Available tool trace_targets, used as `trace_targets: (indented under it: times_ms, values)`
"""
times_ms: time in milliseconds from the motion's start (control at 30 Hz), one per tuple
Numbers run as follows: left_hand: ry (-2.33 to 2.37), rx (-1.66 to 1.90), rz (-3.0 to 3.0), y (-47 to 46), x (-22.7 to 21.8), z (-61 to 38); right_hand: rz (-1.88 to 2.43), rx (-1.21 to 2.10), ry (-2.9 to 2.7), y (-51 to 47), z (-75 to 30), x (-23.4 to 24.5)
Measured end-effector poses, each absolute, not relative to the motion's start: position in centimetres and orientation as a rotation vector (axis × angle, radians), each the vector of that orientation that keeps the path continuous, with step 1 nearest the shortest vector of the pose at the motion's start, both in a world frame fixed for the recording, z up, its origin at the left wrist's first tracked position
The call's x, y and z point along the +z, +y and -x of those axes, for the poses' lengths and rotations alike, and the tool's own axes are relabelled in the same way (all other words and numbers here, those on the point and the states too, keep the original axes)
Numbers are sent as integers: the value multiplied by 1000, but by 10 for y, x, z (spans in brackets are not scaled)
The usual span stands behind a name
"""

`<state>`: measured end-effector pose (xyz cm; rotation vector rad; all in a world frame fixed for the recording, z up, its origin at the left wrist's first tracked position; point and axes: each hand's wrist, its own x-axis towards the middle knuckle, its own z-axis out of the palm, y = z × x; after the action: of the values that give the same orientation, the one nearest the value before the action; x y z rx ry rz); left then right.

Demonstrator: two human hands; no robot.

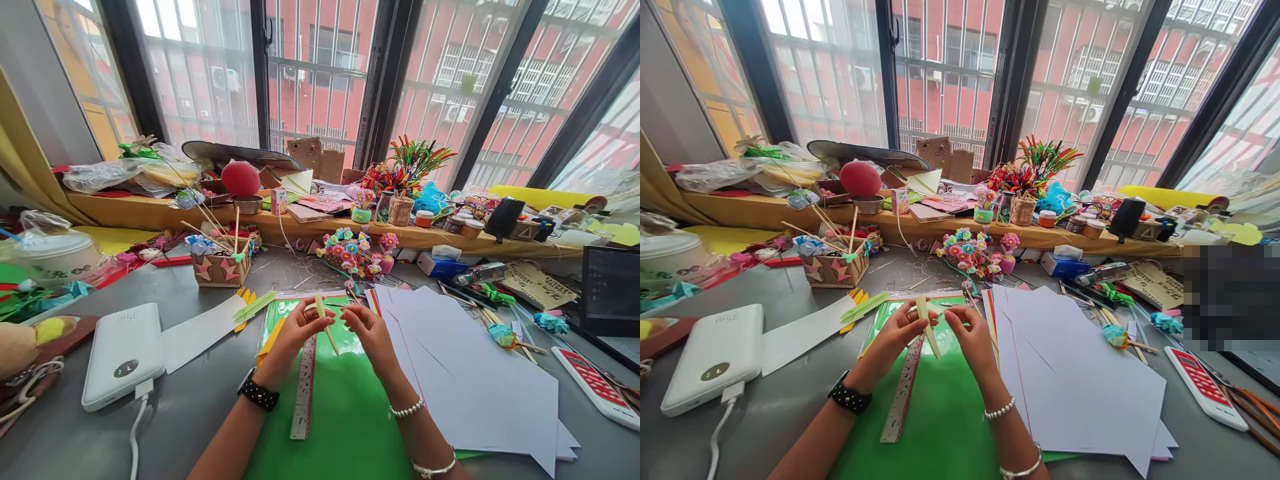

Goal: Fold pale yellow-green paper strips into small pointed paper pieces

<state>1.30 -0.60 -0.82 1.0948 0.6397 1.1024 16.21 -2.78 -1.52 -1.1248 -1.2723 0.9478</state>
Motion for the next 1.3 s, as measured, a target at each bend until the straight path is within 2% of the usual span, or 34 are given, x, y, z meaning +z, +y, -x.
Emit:
trace_targets:
  times_ms: [267, 900, 1300]
  values:
    - [608, 938, -1288, -13, -6, -21, 1064, 900, -1429, -32, -158, -10]
    - [702, 978, -1199, -14, -9, -26, 1286, 547, -1338, -37, -155, -11]
    - [836, 1058, -1173, -14, -8, -25, 1187, 251, -1554, -37, -152, -16]
